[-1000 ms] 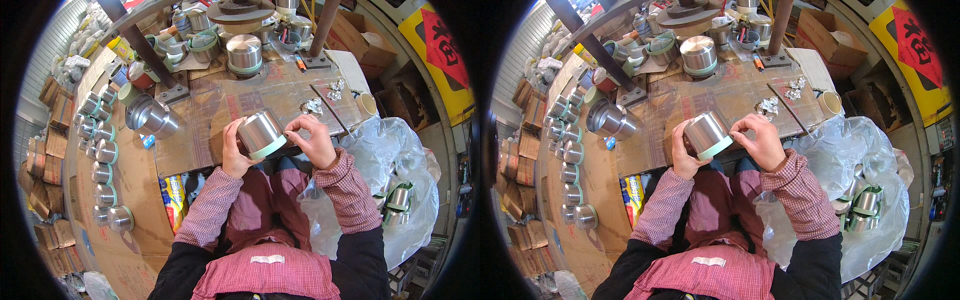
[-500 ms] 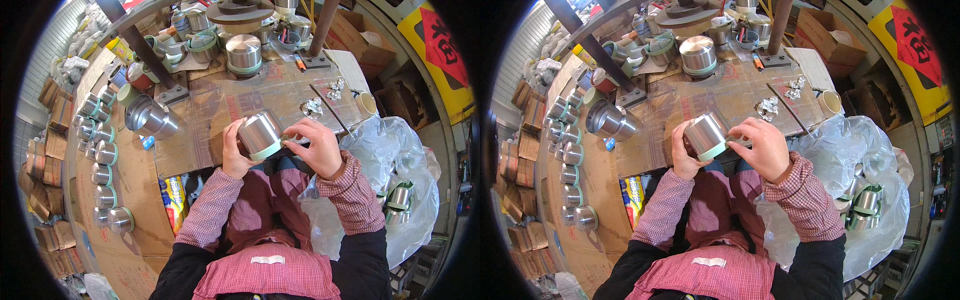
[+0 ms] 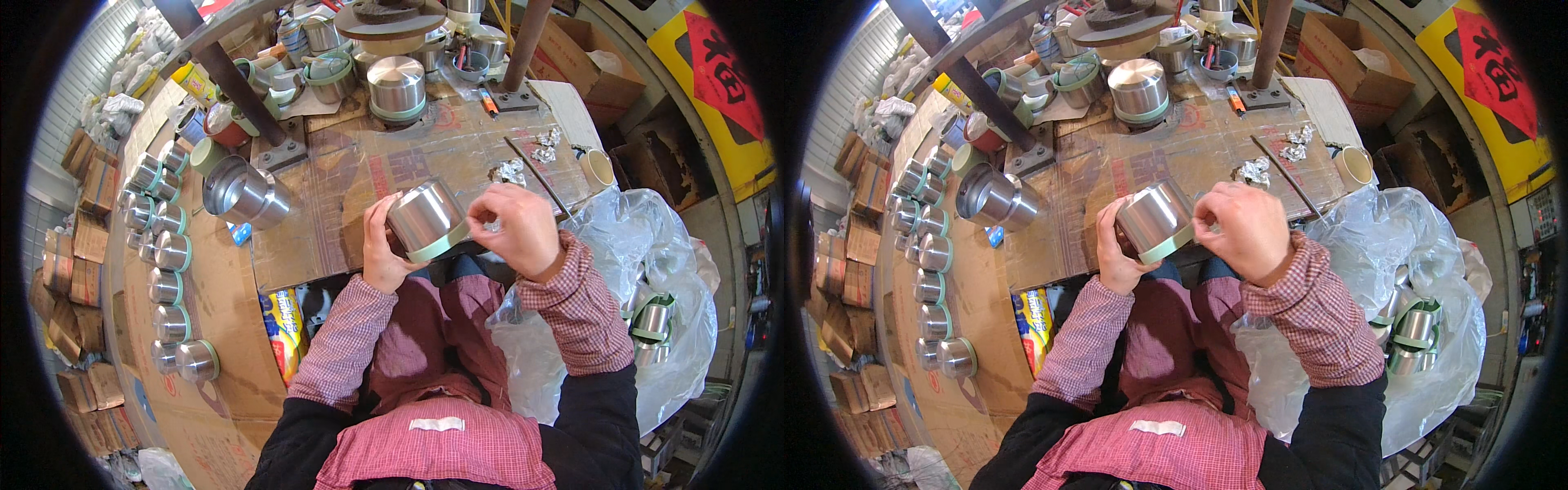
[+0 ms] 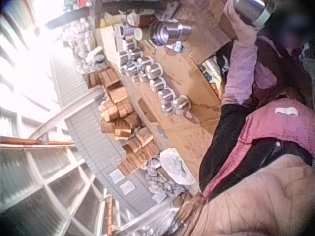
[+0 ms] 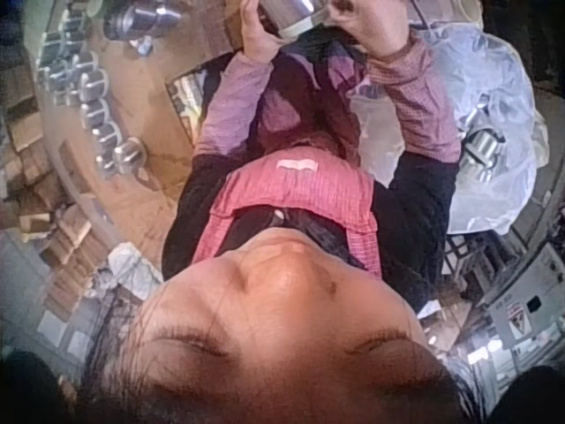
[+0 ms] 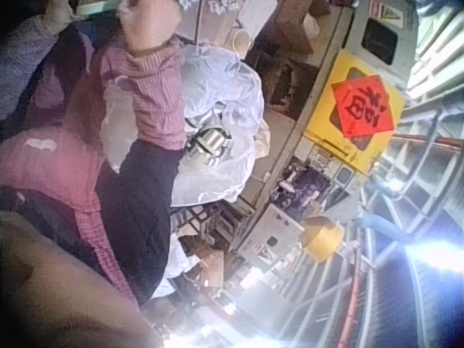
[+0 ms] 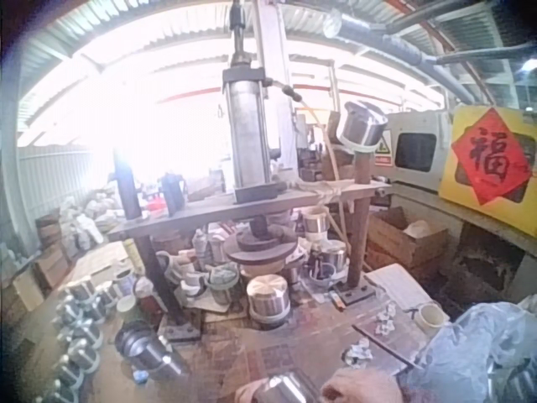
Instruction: The person repeatedly picks up small metal cups and green rings, presses the rings onto the cup rims, and places the assembled units into a plastic bag. The person also occasionally wipes the rim of a cup with a cloth before assembly.
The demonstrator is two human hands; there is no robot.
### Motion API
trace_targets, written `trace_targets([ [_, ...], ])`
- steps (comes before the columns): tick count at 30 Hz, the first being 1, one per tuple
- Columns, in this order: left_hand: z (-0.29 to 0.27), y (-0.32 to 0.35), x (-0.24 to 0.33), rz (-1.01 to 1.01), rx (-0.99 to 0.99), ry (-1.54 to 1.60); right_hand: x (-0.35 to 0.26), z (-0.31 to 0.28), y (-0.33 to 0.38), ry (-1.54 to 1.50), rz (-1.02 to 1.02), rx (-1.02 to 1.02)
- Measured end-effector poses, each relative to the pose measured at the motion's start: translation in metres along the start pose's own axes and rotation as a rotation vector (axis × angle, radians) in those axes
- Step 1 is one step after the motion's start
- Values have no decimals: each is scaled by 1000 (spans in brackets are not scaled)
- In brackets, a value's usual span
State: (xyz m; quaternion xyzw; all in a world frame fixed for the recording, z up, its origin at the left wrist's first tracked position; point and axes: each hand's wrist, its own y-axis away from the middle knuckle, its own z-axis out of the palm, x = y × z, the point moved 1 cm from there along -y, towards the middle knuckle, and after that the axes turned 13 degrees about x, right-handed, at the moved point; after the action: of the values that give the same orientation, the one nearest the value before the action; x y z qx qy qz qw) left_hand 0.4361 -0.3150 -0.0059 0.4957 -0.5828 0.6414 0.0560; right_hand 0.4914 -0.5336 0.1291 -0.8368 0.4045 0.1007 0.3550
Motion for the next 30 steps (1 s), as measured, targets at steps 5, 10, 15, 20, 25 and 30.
trace_targets([
  [5, -2, 0, 4, -18, -10, -33, 18, -24, 7, 36, 124, 73],
  [10, 0, 3, 2, -85, -3, 15, 18, -24, 15, -23, 118, 94],
  [15, 1, 4, 0, -66, -10, 50, 5, -2, 16, -73, 10, 7],
  [20, 3, 4, -2, 6, 10, 53, -2, 4, 8, -12, -29, -5],
  [25, 4, 5, -4, 16, 2, 84, -1, 6, 9, 28, -41, -23],
  [30, 3, 7, -5, -21, -24, 69, 18, -3, 14, 108, 28, 70],
])
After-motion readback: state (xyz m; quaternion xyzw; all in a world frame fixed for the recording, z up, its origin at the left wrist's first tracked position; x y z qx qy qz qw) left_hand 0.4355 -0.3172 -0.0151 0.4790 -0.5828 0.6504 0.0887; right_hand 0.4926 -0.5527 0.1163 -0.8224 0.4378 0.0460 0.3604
